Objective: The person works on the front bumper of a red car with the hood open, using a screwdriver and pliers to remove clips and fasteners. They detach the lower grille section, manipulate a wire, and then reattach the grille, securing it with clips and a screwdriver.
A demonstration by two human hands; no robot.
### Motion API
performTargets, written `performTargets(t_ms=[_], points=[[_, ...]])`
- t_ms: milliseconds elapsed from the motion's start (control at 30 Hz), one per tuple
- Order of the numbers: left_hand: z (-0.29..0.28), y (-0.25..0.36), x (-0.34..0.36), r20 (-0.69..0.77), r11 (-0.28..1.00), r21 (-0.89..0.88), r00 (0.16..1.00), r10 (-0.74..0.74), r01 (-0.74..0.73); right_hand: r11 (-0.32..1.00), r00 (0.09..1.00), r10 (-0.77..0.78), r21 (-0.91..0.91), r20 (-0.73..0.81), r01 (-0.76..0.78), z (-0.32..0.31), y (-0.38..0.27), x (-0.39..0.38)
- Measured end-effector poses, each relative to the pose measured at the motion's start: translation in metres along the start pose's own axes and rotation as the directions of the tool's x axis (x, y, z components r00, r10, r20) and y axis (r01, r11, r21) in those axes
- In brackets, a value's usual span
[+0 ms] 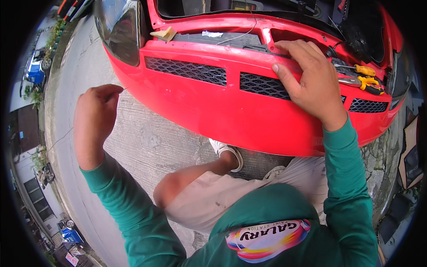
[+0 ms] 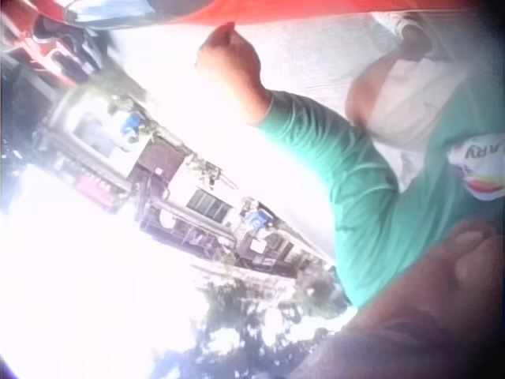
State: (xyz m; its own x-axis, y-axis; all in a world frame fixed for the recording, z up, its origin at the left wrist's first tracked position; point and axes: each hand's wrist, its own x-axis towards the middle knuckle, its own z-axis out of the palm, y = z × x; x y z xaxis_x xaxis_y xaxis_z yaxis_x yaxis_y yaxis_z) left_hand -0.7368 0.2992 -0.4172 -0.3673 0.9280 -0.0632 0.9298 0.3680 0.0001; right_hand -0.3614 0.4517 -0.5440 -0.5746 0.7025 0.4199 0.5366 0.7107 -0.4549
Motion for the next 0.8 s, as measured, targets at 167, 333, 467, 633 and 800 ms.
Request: performTargets(t_ms=[167,333,467,633,800], points=[[0.005,-0.012,0.003,0.038,0.993,-0.101,0.997,-0.062,0.066,1.0,1.0,-0.008,-0.016,0.008,0.008,0.003,0.006,-0.002],[0.018,-0.021,0.008,0.026,0.989,-0.146,1.0,-0.014,0.018,0.999,1.0,-0.005,0.036,0.031,0.004,0.004,0.013,-0.003],[0.015,-0.019,0.002,0.04,0.99,-0.119,0.996,-0.077,0.081,0.991,0.989,0.055,0.11,0.138,-0.071,0.001,0.013,-0.003],[0.021,-0.023,0.002,0.011,0.992,-0.121,1.0,0.018,-0.016,0.978,0.972,0.128,0.136,0.195,-0.157,-0.002,0.008,-0.002],[0.04,-0.033,0.013,0.044,0.993,-0.084,0.995,0.09,-0.086,0.978,0.987,0.103,0.166,0.126,-0.124,0.002,0.012,-0.004]])
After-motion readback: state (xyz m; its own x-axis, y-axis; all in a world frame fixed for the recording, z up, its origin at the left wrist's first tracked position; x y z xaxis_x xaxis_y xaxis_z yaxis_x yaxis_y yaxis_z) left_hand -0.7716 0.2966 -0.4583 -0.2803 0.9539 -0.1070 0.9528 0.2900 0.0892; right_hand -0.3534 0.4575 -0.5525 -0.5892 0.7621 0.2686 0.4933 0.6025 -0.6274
